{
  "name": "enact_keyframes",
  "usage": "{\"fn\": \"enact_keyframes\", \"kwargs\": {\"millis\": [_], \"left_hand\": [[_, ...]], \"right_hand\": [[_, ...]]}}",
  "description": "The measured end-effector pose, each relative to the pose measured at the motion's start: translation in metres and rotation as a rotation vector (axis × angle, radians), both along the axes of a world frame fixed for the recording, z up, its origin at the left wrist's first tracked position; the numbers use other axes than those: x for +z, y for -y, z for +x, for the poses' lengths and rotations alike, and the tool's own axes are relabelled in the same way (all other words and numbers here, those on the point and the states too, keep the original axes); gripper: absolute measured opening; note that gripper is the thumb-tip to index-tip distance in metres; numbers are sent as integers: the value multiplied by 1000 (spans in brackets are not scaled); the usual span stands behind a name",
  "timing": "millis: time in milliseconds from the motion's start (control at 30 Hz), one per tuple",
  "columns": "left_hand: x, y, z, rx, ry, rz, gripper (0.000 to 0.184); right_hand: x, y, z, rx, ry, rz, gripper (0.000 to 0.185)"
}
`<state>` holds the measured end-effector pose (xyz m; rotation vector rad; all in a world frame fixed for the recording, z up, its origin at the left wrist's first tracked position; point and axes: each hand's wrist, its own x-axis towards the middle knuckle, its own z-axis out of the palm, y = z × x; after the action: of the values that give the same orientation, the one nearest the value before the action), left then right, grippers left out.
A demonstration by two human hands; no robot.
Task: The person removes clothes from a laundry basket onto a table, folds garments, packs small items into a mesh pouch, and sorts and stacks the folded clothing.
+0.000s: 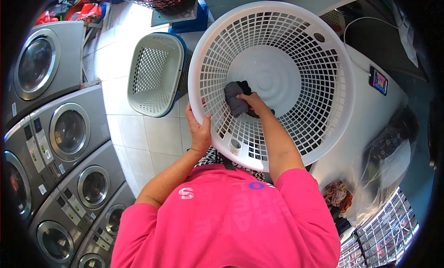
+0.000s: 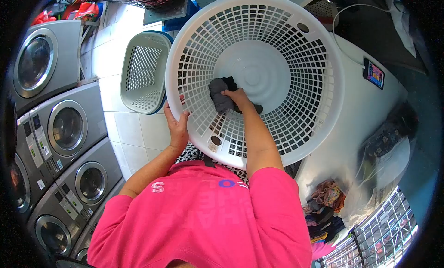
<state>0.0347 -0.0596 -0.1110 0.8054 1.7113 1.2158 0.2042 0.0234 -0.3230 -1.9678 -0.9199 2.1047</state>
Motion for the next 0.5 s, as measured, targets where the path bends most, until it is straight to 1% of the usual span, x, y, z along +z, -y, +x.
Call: {"fn": "enact_keyframes", "kwargs": {"millis": [33,67,100,133,167,200,267,300,367,400,433,467,500], "left_hand": [[1,-1,0,3,15,-1,55],[2,-1,0,-3,19,3,55],[3,-2,0,-9,12,2,54],[3,-2,0,-14,4,0,54],[2,-2,-1,-16,6,1,54],[1,-1,-2,-22,-19,5,53],[-1,-1,-1,-26,-44,6,52],[1,-1,0,-18,-24,10,52],[1,-1,0,-9,-5,10,52],[0,-1,0,-8,2,13,51],[0,-1,0,-6,10,16,51],[0,-1,0,-8,12,16,51],[0,-1,-1,-13,-15,15,50]], "right_hand": [[38,-7,1,54,-45,-42,59],[60,-11,4,108,-90,-84,52],[56,-13,9,103,-86,-80,52],[47,-15,17,129,-89,-132,55],[48,-17,22,155,-94,-187,58],[49,-17,28,153,-93,-189,58],[52,-18,41,348,-57,-99,60],[42,-16,48,347,-59,-102,60],[23,-10,59,347,13,19,66],[20,-8,64,348,12,18,66],[17,-5,69,398,19,62,71],[23,-4,71,446,28,107,76],[28,-5,68,443,32,109,76]]}}
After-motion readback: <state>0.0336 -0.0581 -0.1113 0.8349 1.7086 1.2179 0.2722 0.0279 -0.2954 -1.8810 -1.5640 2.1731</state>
